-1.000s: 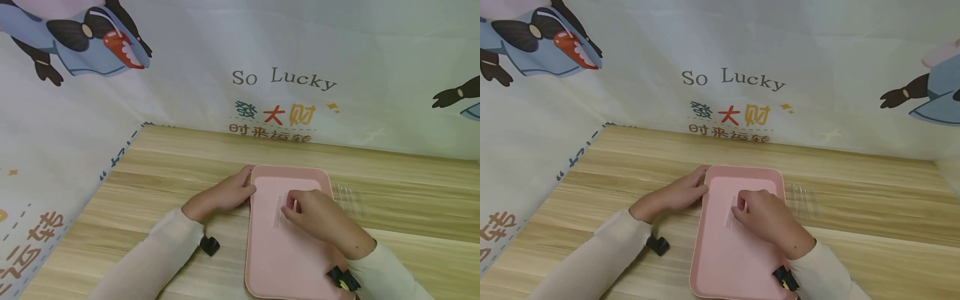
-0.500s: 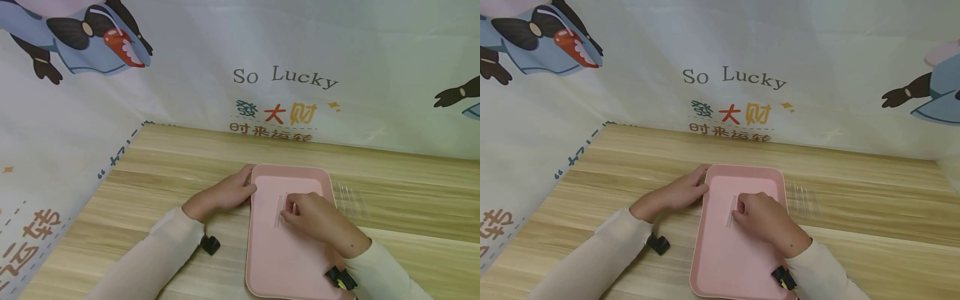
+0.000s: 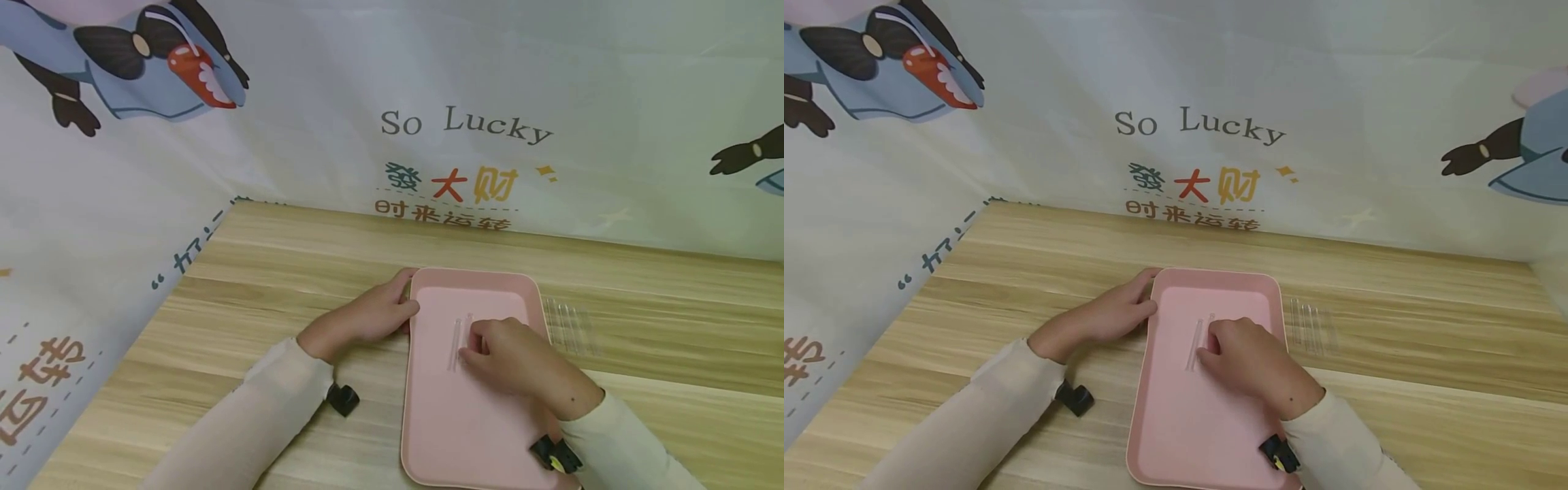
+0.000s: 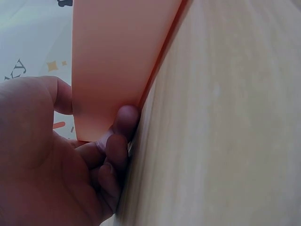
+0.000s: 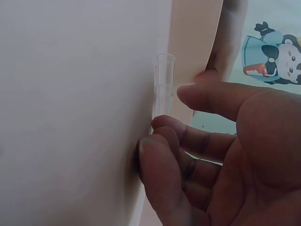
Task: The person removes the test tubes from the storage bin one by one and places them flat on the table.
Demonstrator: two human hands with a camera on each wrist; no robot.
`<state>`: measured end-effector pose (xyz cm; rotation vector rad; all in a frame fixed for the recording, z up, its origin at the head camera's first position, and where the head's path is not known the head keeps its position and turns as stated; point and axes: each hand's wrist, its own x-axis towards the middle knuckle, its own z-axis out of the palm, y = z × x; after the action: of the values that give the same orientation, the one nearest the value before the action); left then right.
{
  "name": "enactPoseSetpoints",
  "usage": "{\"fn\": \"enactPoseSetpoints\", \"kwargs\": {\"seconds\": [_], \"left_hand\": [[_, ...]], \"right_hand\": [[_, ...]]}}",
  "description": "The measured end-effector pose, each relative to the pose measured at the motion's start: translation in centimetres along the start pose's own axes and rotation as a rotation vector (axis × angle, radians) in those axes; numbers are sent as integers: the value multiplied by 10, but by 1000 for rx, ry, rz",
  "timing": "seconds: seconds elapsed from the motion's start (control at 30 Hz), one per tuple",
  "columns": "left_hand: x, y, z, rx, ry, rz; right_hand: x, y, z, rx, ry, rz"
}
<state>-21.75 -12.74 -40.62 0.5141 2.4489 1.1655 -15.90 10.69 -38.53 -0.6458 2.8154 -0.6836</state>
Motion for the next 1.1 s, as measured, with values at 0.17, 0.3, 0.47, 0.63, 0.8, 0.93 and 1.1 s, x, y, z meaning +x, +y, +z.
{"fn": "enactPoseSetpoints", "kwargs": {"seconds": [0.17,0.3,0.47,0.63,0.8,0.93,1.1], "left_hand": [[0,-1,1,-4,6,-9],[-1,-1,1,8,-1,-7],[-1,0,1,-1,4,-16],[-2,1,1,-4,12,-12],[-3,1,1,1,8,-14],[-3,2,0,15,22,-10],[-3,3,-1,16,24,-12]], "right_hand": [[0,1,2,2,-6,13],[0,1,2,1,-22,23],[0,1,1,9,-25,22],[-1,1,1,17,-34,25],[-2,1,0,18,-44,18],[-2,0,-1,13,-31,12],[-3,0,-3,15,-50,10]]}}
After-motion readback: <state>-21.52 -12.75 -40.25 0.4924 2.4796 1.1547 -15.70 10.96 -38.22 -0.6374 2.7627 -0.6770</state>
